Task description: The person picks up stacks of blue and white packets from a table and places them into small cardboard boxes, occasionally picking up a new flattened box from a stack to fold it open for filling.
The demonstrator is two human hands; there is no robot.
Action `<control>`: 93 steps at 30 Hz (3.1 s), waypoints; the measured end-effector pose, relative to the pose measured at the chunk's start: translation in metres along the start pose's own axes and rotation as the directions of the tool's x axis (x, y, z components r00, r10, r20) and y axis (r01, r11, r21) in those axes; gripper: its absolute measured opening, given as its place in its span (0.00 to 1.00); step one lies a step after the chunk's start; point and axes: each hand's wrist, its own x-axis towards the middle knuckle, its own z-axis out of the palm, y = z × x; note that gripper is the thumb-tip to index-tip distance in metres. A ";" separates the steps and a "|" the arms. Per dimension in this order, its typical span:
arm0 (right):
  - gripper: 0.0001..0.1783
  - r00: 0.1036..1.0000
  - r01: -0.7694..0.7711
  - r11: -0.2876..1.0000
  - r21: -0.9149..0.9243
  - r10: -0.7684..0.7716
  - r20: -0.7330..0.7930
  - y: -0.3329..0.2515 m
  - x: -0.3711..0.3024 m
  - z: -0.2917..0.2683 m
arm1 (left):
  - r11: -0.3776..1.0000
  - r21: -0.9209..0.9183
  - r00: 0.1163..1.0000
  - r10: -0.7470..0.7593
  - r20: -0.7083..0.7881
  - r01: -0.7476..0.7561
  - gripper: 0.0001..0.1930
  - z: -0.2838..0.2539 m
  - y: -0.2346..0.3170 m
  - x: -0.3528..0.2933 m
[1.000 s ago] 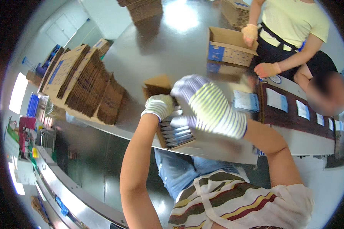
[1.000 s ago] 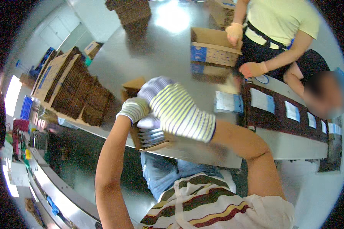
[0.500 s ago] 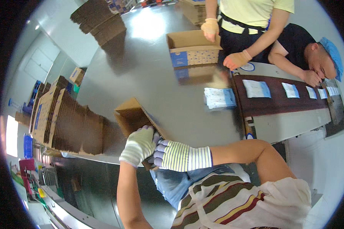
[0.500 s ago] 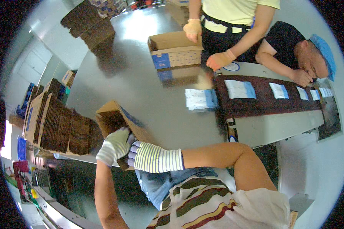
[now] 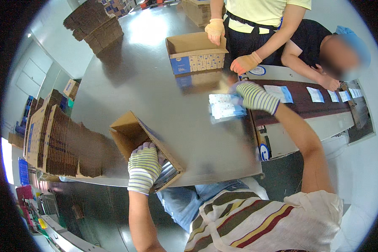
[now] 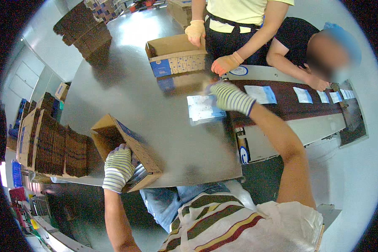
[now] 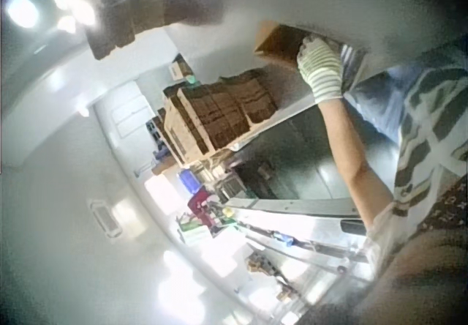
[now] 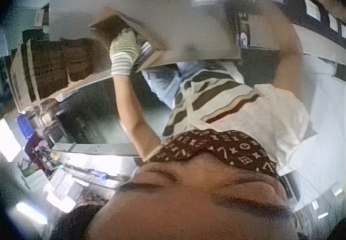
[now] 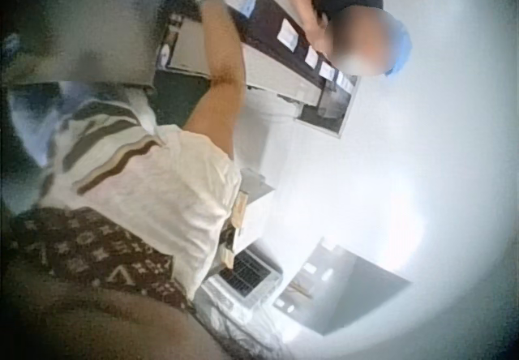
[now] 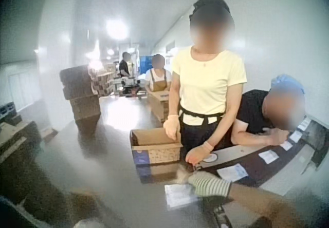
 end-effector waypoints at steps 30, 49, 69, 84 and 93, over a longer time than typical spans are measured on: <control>0.15 0.748 0.588 0.757 -0.285 -0.643 -0.165 -0.096 -0.055 0.080 | 0.994 -0.112 1.000 -0.013 0.004 0.013 0.21 0.013 -0.002 0.013; 0.26 0.726 0.687 0.568 0.453 -0.558 -0.401 -0.252 0.168 0.060 | 0.972 -0.210 0.986 -0.070 0.154 0.102 0.24 0.004 -0.006 0.016; 0.20 0.381 0.918 0.395 -0.047 -0.906 -0.182 -0.256 -0.018 0.037 | 0.990 -0.139 0.987 0.057 0.147 -0.036 0.20 0.015 0.012 0.008; 0.31 0.970 -0.019 0.890 -0.456 -0.095 -0.226 -0.193 0.270 0.082 | 0.949 -0.285 0.872 -0.248 -0.422 0.132 0.20 0.041 -0.055 -0.098; 0.28 0.937 0.206 0.978 0.024 -0.190 -0.292 -0.173 0.113 0.188 | 0.935 0.202 0.843 -0.152 -0.517 0.292 0.20 -0.001 -0.138 -0.100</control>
